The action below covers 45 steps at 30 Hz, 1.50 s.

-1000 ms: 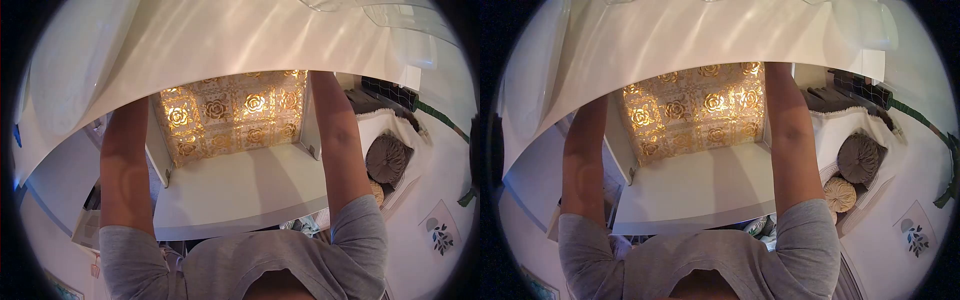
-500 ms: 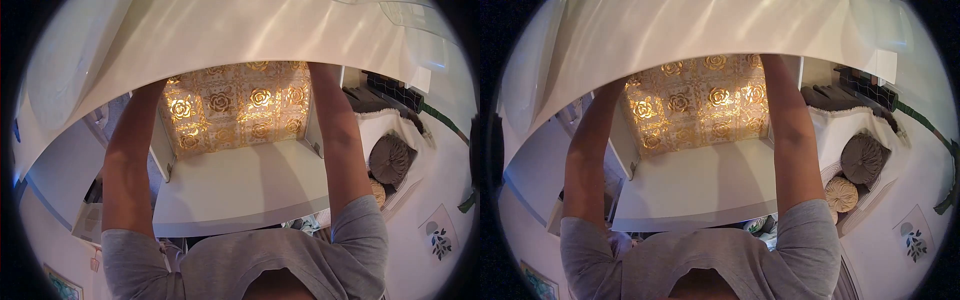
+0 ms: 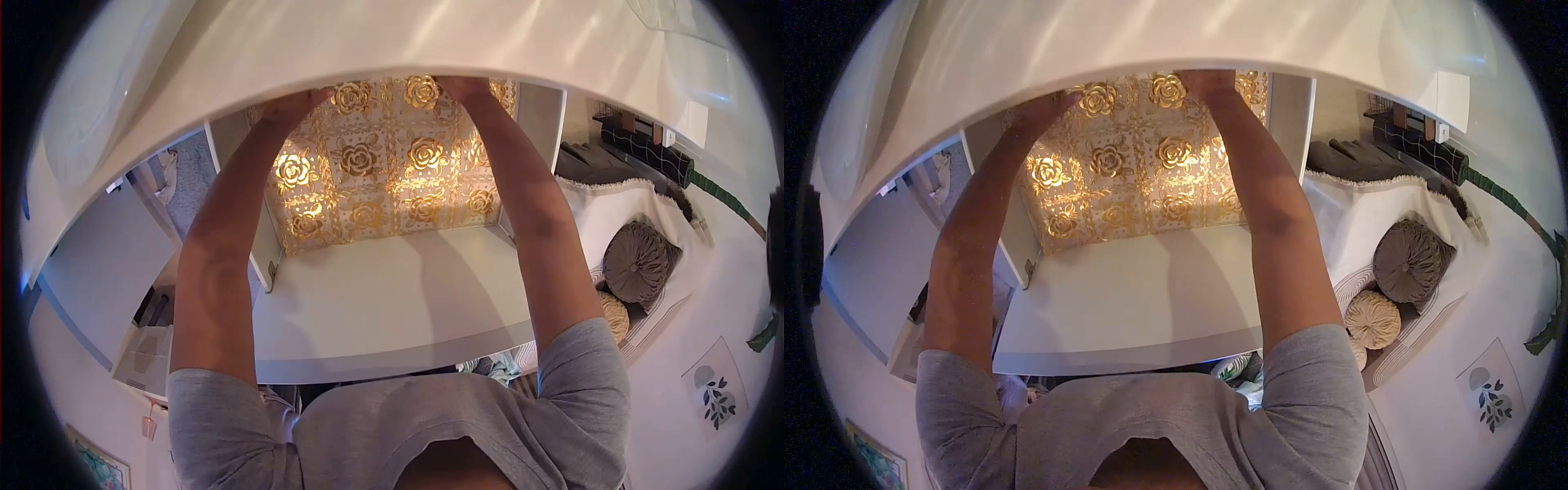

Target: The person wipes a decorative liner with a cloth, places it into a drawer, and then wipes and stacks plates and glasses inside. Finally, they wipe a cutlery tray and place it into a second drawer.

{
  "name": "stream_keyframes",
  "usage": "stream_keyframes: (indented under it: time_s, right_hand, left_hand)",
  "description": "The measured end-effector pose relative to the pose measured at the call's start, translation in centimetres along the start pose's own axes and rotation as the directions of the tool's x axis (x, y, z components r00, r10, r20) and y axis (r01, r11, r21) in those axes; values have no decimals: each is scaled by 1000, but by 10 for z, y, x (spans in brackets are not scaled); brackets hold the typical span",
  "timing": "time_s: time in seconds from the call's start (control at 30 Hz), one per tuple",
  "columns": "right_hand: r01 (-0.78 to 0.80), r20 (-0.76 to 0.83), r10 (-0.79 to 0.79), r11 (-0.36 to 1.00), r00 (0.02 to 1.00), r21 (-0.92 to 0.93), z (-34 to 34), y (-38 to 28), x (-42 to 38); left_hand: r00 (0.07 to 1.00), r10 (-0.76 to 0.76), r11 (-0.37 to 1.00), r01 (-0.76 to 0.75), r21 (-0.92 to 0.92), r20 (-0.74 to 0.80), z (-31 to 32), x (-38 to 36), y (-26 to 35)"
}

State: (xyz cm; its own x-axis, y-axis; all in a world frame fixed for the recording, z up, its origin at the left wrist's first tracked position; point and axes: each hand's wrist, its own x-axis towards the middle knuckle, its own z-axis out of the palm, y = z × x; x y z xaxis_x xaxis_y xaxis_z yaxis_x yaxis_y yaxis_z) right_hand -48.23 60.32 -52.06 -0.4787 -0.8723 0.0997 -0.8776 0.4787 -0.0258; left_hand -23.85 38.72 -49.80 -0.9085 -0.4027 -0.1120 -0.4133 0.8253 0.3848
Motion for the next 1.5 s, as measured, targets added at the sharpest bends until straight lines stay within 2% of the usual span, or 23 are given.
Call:
stream_keyframes:
  time_s: [0.03, 0.07, 0.17, 0.2, 0.27, 0.3, 0.37, 0.43, 0.5, 0.57, 0.63, 0.73, 0.8, 0.87, 0.93, 0.97, 1.03, 1.17, 1.23, 1.3, 1.37, 1.43, 1.5]
  right_hand:
    - [-49, 116, 42, 997, 992, 58, 1, 3, 4]
    - [-101, 222, 75, 989, 972, 110, -6, 2, 11]
    - [-224, 321, 161, 960, 933, 171, -27, -22, 8]
    - [-108, 364, 97, 994, 926, 11, -32, -34, -8]
    - [99, 136, -127, 975, 983, 198, -31, -64, -62]
    - [150, 293, -188, 978, 937, 146, -49, -84, -89]
    - [217, 406, -314, 939, 858, 268, -57, -99, -150]
    - [269, 484, -346, 937, 803, 224, -58, -84, -187]
    - [240, 499, -381, 915, 778, 324, -64, -61, -206]
    - [-58, 662, -88, 979, 745, 195, -91, -58, -209]
    - [-228, 623, 86, 961, 778, 153, -101, -44, -222]
    - [-264, 740, 6, 936, 673, 233, -100, -19, -242]
    - [-355, 847, 137, 932, 514, 65, -101, -13, -246]
    - [-269, 881, 90, 962, 465, 43, -94, -6, -246]
    - [-182, 917, 61, 983, 395, 13, -90, -5, -249]
    - [-176, 929, 98, 984, 358, -36, -92, -9, -244]
    - [-171, 933, 142, 981, 331, -88, -95, -10, -235]
    - [-180, 919, 144, 980, 366, -82, -69, -2, -248]
    - [-224, 898, 200, 968, 393, -117, -58, 4, -255]
    - [7, 975, 47, 999, 218, -50, -58, 3, -254]
    - [257, 984, -149, 951, -97, 169, -53, -9, -252]
    - [27, 976, -215, 976, -42, 216, -79, -21, -241]
    - [-88, 871, -289, 933, 398, 350, -120, -35, -217]
  left_hand:
    - [999, 2, 996, -6, 84, 47, 4, -10, 3]
    - [997, -33, 943, 7, 332, 74, 6, -14, 3]
    - [999, -30, 909, 43, 414, -37, 16, -30, 15]
    - [999, 41, 945, -34, 324, -15, 22, -46, 24]
    - [978, 178, 968, -194, 160, 109, 13, -90, 51]
    - [951, 126, 961, -187, 201, 283, 12, -114, 62]
    - [925, 161, 965, -222, 143, 344, 23, -166, 57]
    - [905, 147, 959, -229, 165, 399, 21, -187, 53]
    - [911, 94, 963, -185, 194, 401, 17, -198, 52]
    - [891, 3, 975, -103, 195, 455, 16, -210, 65]
    - [861, -108, 978, 4, 207, 497, 12, -223, 72]
    - [811, -113, 994, 90, 68, 574, 4, -233, 67]
    - [841, -33, 993, 90, -80, 540, 28, -259, 45]
    - [868, 52, 973, 69, -222, 494, 35, -266, 33]
    - [803, -246, 808, 479, -342, 543, 38, -262, 37]
    - [805, -248, 806, 481, -346, 539, 32, -259, 41]
    - [515, -442, 565, 796, -218, 734, 17, -247, 41]
    - [618, -418, 652, 714, -253, 666, 32, -258, 28]
    - [560, -417, 662, 727, -184, 715, 26, -254, 33]
    - [608, -352, 752, 637, -172, 711, 19, -259, 39]
    - [696, -223, 874, 453, -177, 682, 22, -270, 43]
    - [781, -94, 932, 287, -221, 618, 57, -286, 29]
    - [888, 19, 969, 97, -227, 459, 109, -294, 11]
